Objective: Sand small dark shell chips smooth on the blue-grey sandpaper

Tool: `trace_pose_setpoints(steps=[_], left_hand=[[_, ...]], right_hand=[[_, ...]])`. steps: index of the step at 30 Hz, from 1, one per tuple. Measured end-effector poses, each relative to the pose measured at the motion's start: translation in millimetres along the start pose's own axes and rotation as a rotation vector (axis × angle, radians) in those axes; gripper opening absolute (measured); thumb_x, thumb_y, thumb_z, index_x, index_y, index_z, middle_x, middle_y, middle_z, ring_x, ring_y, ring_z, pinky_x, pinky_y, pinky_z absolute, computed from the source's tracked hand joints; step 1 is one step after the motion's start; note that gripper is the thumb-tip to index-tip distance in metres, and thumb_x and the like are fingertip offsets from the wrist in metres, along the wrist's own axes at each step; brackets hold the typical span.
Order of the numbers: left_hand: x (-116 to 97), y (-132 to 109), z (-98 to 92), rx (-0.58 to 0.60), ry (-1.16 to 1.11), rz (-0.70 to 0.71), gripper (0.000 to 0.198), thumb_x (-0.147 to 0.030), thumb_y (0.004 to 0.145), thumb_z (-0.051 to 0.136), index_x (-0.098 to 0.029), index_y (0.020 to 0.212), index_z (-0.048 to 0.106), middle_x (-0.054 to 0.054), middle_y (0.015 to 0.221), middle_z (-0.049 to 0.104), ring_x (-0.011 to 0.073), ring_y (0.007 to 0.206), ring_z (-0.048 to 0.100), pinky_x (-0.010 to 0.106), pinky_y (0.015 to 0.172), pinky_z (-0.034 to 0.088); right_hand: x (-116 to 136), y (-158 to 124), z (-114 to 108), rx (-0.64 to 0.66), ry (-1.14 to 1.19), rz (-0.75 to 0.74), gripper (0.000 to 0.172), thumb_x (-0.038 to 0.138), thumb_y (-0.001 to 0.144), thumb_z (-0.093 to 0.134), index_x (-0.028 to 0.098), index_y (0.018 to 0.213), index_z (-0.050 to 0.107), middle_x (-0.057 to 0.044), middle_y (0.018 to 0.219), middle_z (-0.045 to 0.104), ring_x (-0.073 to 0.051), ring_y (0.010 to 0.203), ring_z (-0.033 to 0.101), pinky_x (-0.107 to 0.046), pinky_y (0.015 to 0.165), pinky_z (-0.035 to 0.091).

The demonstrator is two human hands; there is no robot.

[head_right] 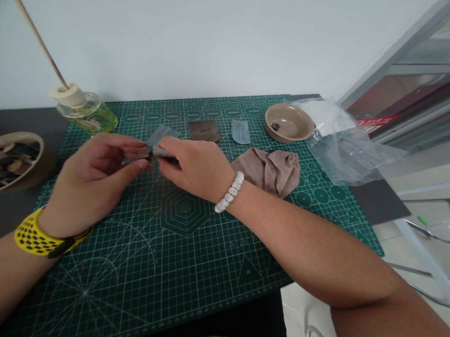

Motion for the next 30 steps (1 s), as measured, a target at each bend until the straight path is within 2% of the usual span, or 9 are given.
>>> trace_pose_setpoints(steps=[4,8,17,24,30], left_hand=[[-1.2,-1.9,0.7,0.024,0.095,-0.035,0.021,-0.037,0.092,0.081,-0.029,0.111,0.081,0.002,0.113,0.086,0.0254,0.1,0.081,0.042,0.092,0.068],[0.9,-3.5,0.1,0.019,0.06,-0.078,0.03,-0.039,0.088,0.085,-0.026,0.114,0.083,0.005,0.114,0.086,0.0253,0.097,0.082,0.043,0.092,0.067],[-2.1,-4.2,-1.3,0.015,0.112,-0.111,0.02,-0.035,0.084,0.085,-0.029,0.104,0.083,0.001,0.099,0.086,0.0239,0.087,0.08,0.038,0.085,0.069],[-6.2,-4.1,-0.1,0.025,0.127,-0.116,0.019,-0.038,0.085,0.084,-0.03,0.103,0.084,0.001,0.103,0.087,0.0225,0.09,0.08,0.037,0.09,0.069],[-0.8,-5.9,-1.3,0.021,0.129,-0.13,0.02,-0.04,0.084,0.085,-0.031,0.103,0.084,0.001,0.105,0.086,0.0244,0.092,0.081,0.04,0.093,0.068]], right_hand=[[0.4,0.5,1.7,0.01,-0.005,-0.004,0.022,0.032,0.108,0.061,0.02,0.107,0.08,-0.006,0.097,0.082,-0.021,0.085,0.071,-0.032,0.072,0.036],[0.4,0.6,3.6,0.01,-0.01,-0.013,0.022,0.031,0.109,0.06,0.02,0.107,0.08,-0.005,0.097,0.083,-0.021,0.085,0.071,-0.032,0.072,0.035],[3.1,0.5,5.2,0.034,-0.034,-0.038,0.021,0.03,0.108,0.062,0.02,0.108,0.08,-0.005,0.098,0.084,-0.02,0.085,0.07,-0.033,0.072,0.034],[5.7,0.5,7.2,0.09,-0.044,-0.088,0.026,0.03,0.113,0.058,0.018,0.113,0.08,-0.007,0.101,0.084,-0.021,0.087,0.071,-0.033,0.072,0.032],[6.2,-0.6,8.7,0.089,-0.08,-0.126,0.032,0.031,0.117,0.052,0.018,0.117,0.081,-0.008,0.106,0.086,-0.023,0.094,0.074,-0.034,0.075,0.036]])
Point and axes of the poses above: each hand's wrist, its own y-axis towards the middle knuckle, its own z-axis out of the palm, x = y × z, the point moved 7 cm from there along y, towards the middle knuckle
